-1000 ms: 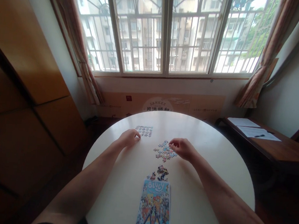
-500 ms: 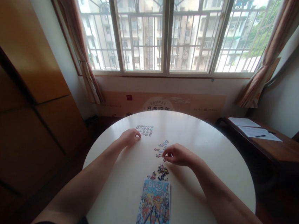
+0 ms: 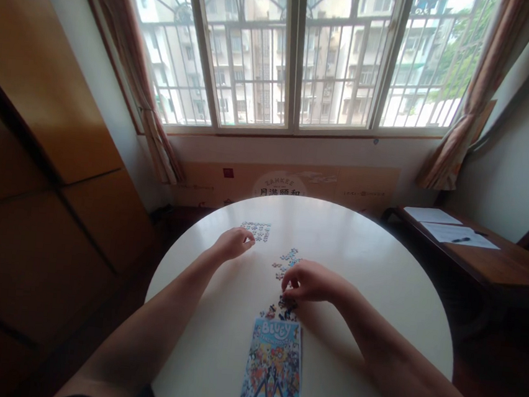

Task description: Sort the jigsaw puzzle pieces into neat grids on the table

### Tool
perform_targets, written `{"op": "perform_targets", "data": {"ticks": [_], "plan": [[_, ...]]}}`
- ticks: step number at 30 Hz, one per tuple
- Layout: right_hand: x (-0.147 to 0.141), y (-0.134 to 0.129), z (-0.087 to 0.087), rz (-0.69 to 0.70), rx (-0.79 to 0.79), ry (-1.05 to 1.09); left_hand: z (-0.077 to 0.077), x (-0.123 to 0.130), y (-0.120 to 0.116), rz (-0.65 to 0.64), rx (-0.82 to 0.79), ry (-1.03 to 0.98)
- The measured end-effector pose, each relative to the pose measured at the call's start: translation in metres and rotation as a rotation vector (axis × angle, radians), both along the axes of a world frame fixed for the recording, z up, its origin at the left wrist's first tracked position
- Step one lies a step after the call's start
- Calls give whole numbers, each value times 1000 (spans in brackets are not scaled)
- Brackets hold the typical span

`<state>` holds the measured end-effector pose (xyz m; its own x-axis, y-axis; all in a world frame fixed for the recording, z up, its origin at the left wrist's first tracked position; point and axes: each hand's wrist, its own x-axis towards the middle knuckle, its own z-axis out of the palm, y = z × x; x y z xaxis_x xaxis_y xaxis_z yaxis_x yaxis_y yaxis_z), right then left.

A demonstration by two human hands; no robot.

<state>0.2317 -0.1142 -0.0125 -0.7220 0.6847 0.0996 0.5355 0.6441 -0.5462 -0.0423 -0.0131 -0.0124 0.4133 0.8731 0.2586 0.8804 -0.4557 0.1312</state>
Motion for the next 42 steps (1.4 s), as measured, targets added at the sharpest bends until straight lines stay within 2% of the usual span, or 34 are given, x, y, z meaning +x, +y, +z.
{"op": "perform_targets", "data": {"ticks": [7, 17, 42], "plan": [[1, 3, -3, 29, 25, -34, -4, 7, -3, -111, 14, 9], [0, 3, -3, 67, -36, -40, -7, 6, -3, -150, -28, 14], [-4, 5, -6, 48, -66, -45, -8, 12, -7, -93, -159, 52]]}}
